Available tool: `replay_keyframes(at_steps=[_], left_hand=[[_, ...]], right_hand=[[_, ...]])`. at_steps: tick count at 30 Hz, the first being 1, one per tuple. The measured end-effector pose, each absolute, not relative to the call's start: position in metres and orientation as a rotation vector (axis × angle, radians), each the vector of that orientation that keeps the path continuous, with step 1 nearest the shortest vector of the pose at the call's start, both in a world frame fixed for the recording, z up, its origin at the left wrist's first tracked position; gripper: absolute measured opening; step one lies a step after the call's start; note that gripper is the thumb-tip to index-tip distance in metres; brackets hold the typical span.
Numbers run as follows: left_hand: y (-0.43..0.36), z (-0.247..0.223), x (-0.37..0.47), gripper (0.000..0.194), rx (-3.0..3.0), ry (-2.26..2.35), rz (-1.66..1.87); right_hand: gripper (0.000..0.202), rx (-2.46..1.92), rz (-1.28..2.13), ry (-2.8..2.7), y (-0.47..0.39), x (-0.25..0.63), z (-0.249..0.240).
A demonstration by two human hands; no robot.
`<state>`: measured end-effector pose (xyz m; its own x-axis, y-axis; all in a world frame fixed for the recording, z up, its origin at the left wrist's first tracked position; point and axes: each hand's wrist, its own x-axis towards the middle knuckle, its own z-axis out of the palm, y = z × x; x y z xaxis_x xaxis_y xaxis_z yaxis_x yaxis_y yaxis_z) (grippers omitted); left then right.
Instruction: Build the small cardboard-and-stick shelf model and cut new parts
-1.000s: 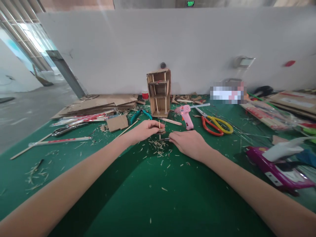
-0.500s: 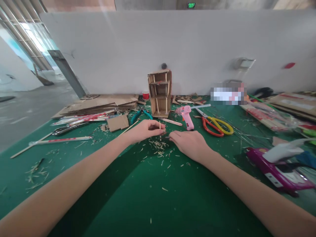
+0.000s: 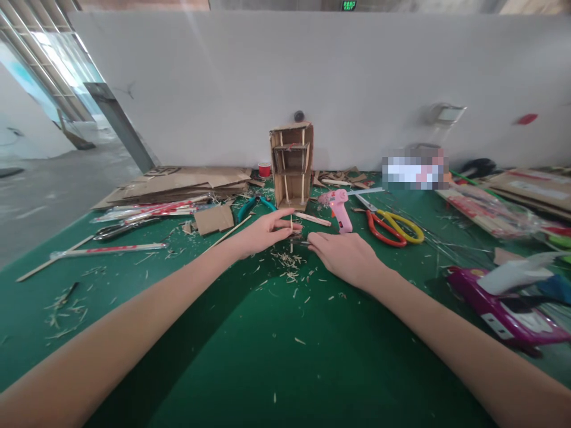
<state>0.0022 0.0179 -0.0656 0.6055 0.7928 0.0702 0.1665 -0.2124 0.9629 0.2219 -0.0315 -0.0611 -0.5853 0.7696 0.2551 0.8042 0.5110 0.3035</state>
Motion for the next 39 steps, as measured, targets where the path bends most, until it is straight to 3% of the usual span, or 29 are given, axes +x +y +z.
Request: replay_keyframes(at_steps=[5,11,16,33,39], left_hand=[[0.011,-0.056,0.002,0.064,1.739,0.736,0.698],[0.014,-0.056,0.001,0.031,2.007,0.884,0.643],[0.014,-0.059,0.003,0.030,1.967,0.871,0.645],[0.015,-0.061,0.004,0.017,1.974,0.818,0.722],[0.012,-0.057,0.003,0.029,1.940,0.781,0.664]], right_hand=[[0.024,-1.353,-0.550,-2.739,-0.031,0.223,-0.060],[0.027,-1.452,-0.614,-2.625,-0.027,0.224,-0.062],[0.023,-1.367,-0.476,-2.750,-0.029,0.225,-0.062],[0.028,-1.487,-0.629,-2.625,-0.027,0.220,-0.062],[0.025,-1.412,-0.529,-2.756,-0.030,0.221,-0.062]])
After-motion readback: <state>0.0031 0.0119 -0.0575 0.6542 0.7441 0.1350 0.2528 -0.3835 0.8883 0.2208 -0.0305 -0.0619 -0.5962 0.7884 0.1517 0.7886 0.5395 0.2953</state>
